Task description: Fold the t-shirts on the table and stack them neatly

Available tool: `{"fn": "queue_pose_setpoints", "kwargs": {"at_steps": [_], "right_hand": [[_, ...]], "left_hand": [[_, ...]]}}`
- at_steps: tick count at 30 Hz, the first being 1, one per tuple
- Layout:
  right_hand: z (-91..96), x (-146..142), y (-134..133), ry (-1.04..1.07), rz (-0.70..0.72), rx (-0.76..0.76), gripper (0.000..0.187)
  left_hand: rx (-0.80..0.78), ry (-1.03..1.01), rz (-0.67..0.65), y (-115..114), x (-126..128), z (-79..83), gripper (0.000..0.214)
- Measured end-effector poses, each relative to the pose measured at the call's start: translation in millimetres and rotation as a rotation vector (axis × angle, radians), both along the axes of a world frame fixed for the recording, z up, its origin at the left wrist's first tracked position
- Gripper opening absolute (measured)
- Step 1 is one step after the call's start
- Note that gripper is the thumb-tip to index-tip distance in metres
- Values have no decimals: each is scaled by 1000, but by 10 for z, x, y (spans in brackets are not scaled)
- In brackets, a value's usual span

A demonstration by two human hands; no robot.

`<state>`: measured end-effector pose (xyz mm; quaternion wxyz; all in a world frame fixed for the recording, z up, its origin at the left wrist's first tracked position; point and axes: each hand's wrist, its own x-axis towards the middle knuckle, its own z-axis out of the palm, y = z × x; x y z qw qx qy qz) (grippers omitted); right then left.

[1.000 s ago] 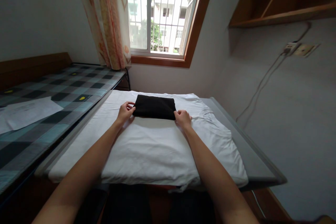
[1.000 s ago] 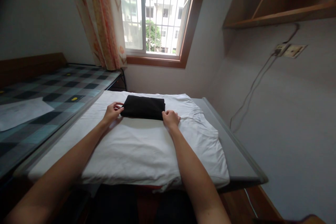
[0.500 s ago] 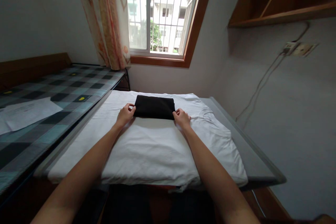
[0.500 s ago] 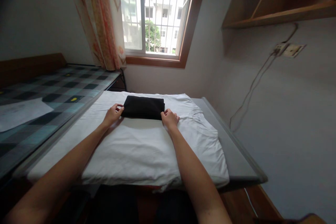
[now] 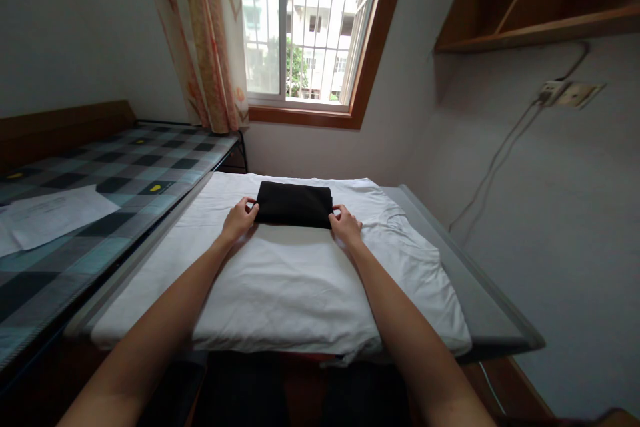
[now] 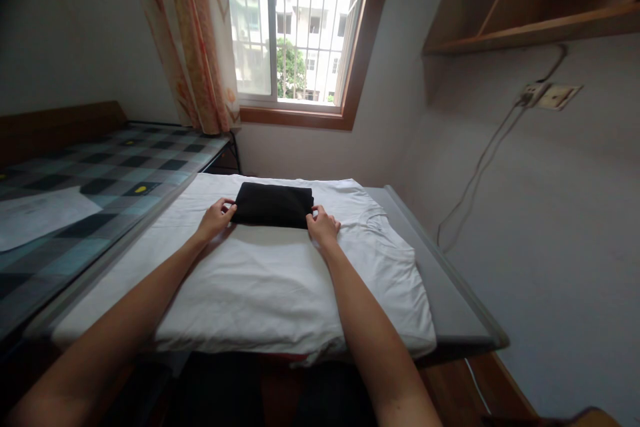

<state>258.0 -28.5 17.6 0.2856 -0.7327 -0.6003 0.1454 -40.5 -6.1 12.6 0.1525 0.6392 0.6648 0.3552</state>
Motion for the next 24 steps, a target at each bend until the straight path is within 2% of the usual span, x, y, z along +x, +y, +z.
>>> {"fn": "queue_pose_setpoints", "kwargs": {"at_steps": [24], "right_hand": [[43, -8, -30, -33, 16, -18, 35]], "left_hand": [[-1, 46, -12, 4, 3, -10, 31]]}}
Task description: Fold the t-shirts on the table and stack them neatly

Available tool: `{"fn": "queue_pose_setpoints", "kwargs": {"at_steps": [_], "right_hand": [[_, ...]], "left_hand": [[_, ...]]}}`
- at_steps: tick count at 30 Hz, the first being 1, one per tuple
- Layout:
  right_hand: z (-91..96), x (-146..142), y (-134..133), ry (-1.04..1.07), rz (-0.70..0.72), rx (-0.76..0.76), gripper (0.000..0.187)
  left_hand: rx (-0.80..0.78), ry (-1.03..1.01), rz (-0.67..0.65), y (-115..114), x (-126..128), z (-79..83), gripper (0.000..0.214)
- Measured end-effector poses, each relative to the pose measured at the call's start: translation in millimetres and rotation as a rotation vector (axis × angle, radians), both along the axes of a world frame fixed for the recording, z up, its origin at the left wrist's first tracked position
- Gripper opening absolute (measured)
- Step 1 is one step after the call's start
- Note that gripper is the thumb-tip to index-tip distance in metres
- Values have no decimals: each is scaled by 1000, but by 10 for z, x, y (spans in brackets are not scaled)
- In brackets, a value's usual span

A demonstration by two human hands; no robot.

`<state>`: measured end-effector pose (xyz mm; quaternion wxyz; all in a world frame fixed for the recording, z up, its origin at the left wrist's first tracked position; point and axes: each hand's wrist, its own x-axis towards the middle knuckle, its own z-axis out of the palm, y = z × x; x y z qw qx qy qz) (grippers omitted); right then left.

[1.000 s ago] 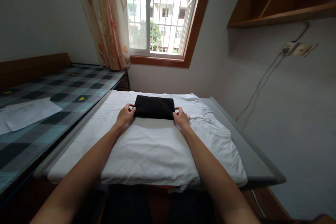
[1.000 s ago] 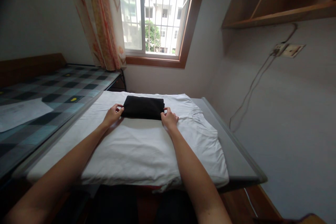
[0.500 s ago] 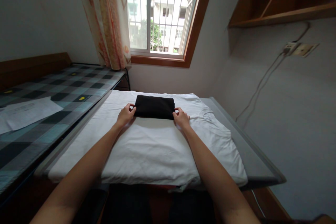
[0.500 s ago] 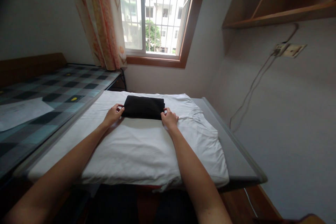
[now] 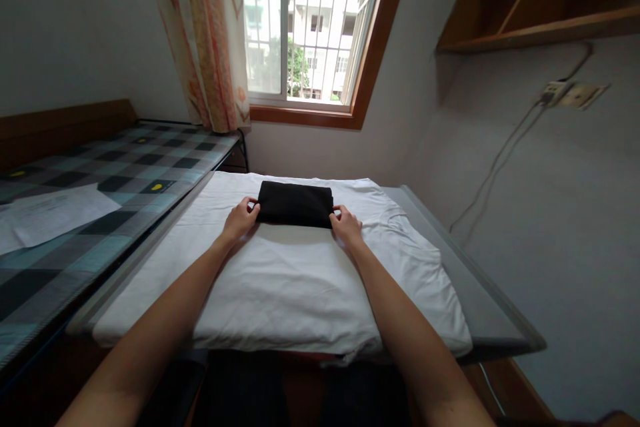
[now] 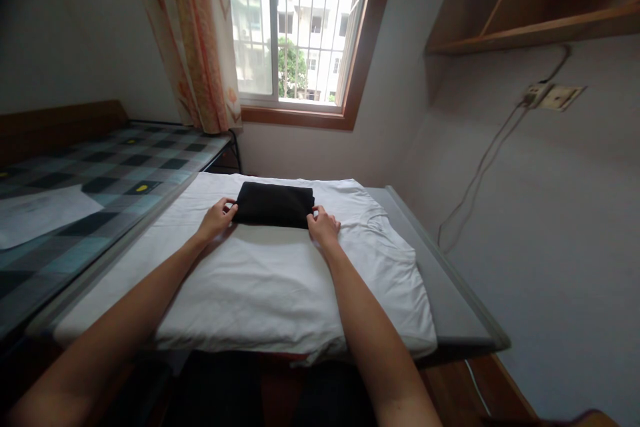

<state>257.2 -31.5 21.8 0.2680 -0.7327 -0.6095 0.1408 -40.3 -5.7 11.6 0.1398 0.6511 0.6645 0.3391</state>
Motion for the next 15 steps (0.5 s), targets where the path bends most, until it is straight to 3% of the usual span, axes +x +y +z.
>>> {"fn": "queue_pose_setpoints", "kwargs": {"at_steps": [15], "right_hand": [[-21, 8, 17, 1, 0, 9, 35]], "left_hand": [[6, 80, 9, -36, 16, 16, 32]]}}
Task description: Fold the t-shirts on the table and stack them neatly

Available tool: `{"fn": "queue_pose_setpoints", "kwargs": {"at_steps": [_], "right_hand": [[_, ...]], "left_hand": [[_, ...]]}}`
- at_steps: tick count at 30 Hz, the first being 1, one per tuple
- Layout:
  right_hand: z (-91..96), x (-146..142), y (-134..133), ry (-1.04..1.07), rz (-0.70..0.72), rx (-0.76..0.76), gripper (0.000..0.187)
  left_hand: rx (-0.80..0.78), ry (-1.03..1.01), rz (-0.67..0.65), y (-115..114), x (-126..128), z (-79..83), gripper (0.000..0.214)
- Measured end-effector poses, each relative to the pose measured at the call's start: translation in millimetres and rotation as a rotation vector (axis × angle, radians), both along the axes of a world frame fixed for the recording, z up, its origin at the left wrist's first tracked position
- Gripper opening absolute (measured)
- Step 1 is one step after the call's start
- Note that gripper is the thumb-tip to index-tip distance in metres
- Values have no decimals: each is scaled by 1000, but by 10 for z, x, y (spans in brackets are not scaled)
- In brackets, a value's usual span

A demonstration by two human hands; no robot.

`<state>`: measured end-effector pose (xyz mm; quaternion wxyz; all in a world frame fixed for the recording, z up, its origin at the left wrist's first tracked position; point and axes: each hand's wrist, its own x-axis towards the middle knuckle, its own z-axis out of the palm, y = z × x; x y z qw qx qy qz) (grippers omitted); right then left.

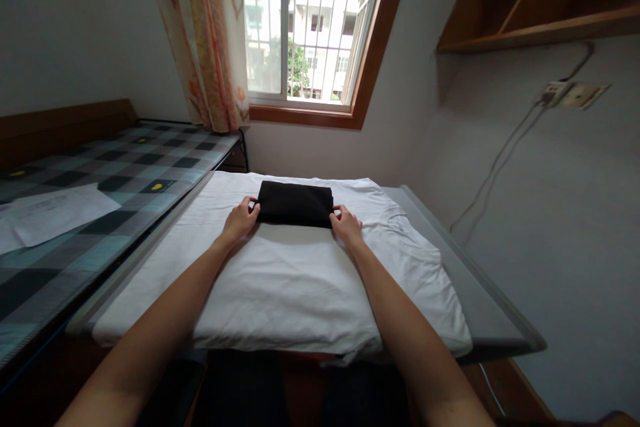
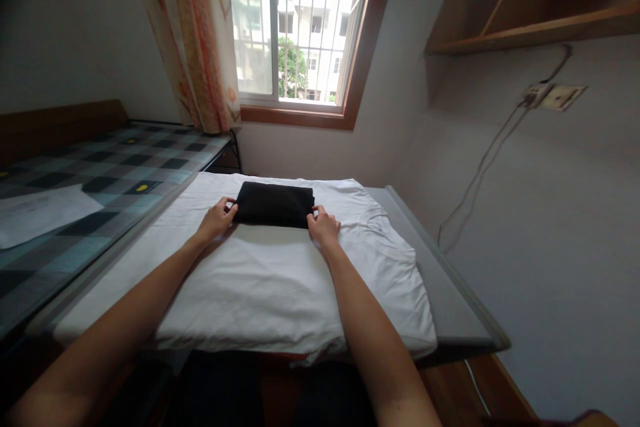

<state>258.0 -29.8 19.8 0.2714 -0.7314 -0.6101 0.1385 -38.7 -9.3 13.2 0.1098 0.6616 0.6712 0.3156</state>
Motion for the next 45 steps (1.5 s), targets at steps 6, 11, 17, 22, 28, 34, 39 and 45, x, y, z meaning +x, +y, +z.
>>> {"fn": "queue_pose_setpoints", "kwargs": {"at_steps": [6, 11, 17, 22, 28, 34, 39, 45], "right_hand": [[-9, 3, -4, -8, 7, 11, 35], [-13, 6, 3, -7, 2, 9, 35], [3, 4, -4, -11, 6, 8, 35], [0, 2, -2, -14, 1, 5, 35], [-21, -8, 14, -43, -24, 10, 35], [-11, -16, -13, -64, 2, 82, 44], [-18, -55, -82, -155, 206, 314, 56], [-32, -83, -136, -316, 306, 325, 60]], "left_hand": [[-44, 83, 83, -83, 29, 102, 39], [-199, 255, 172, -127, 34, 172, 55], [-207, 293, 147, -110, 40, 127, 57], [-195, 207, 128, -74, 16, 104, 48], [-186, -187, 4, 30, -34, 70, 30], [-121, -670, -60, 16, 25, 72, 30], [-111, -770, -85, -4, 83, 91, 31], [-41, -974, -146, -15, 104, 91, 34]]}}
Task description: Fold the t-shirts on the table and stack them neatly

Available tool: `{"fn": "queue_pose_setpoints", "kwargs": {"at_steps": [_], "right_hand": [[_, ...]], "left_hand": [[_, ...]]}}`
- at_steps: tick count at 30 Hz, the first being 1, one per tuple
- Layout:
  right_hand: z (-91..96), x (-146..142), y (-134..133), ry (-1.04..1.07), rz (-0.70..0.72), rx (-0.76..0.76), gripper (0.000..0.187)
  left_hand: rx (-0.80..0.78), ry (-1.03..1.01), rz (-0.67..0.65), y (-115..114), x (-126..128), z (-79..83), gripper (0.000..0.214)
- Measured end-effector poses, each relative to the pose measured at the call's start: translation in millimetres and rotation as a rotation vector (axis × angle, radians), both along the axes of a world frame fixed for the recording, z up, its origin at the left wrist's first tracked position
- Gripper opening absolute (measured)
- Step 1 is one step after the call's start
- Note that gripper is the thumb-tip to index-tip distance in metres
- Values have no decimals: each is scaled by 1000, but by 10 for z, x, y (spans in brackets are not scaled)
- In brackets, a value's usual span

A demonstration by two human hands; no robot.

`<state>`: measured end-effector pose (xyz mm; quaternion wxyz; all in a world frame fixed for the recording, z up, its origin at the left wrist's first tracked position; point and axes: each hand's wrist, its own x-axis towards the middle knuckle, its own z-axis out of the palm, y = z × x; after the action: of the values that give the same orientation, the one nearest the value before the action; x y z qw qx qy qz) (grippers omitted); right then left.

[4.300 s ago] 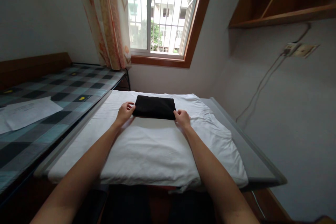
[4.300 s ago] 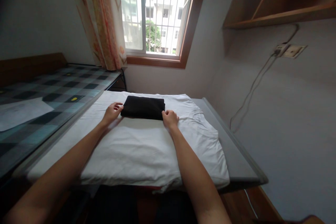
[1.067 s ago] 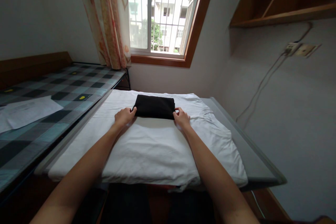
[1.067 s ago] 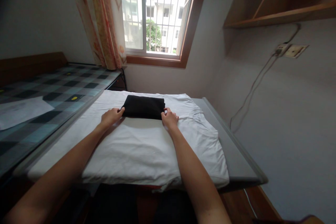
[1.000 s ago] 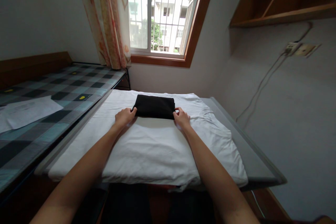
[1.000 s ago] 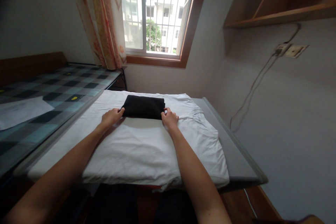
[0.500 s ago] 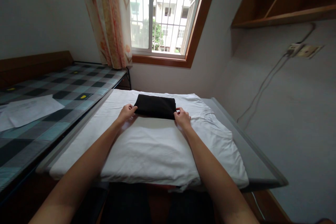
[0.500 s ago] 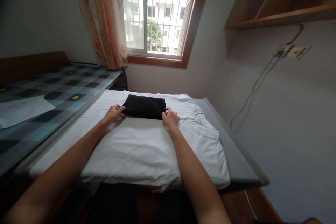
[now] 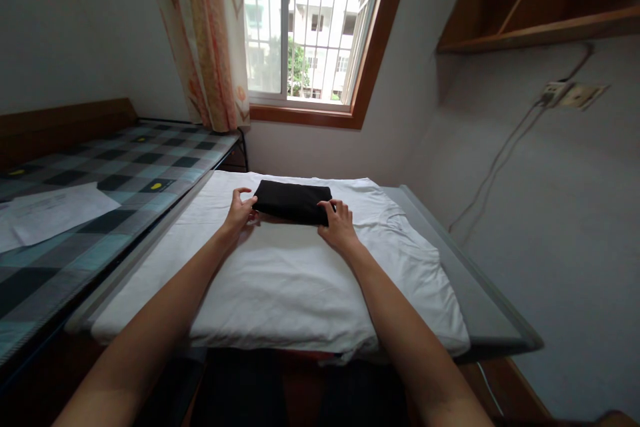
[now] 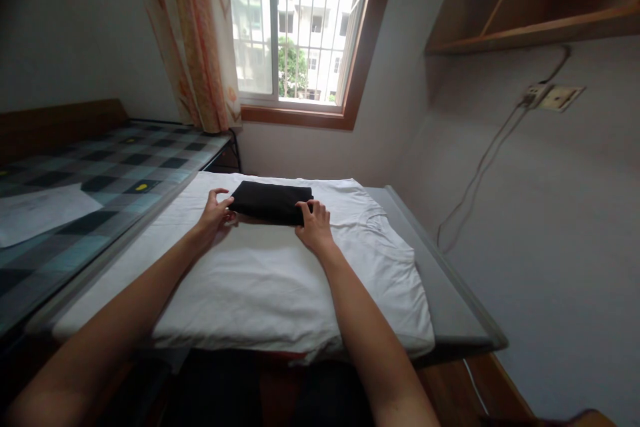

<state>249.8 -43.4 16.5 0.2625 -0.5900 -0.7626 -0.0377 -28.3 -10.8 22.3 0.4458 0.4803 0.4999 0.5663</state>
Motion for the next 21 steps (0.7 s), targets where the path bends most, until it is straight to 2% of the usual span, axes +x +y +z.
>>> {"fn": "queue_pose_setpoints", "kwargs": {"at_steps": [7, 10, 12, 14, 17, 19, 21], "right_hand": [[149, -28, -41, -92, -54, 41, 46], [207, -91, -83, -116, -17, 75, 34], [219, -160, -121, -135, 107, 95, 30], [203, -253, -162, -166, 295, 89, 29], [150, -402, -211, -173, 556, 92, 27], [119, -465, -220, -109, 656, 117, 25], [104, -466, -196, 19, 676, 136, 21]], "left_hand": [[-6, -14, 29, -9, 14, 26, 29], [-21, -2, 69, 36, -11, 6, 20], [-48, -2, 119, 73, -67, -2, 17], [-52, -45, 167, 92, -138, 5, 20], [-77, -130, 163, 67, -204, 33, 33], [-109, -131, 140, 30, -195, 44, 49], [-53, -42, 159, 5, -160, 38, 58]]}}
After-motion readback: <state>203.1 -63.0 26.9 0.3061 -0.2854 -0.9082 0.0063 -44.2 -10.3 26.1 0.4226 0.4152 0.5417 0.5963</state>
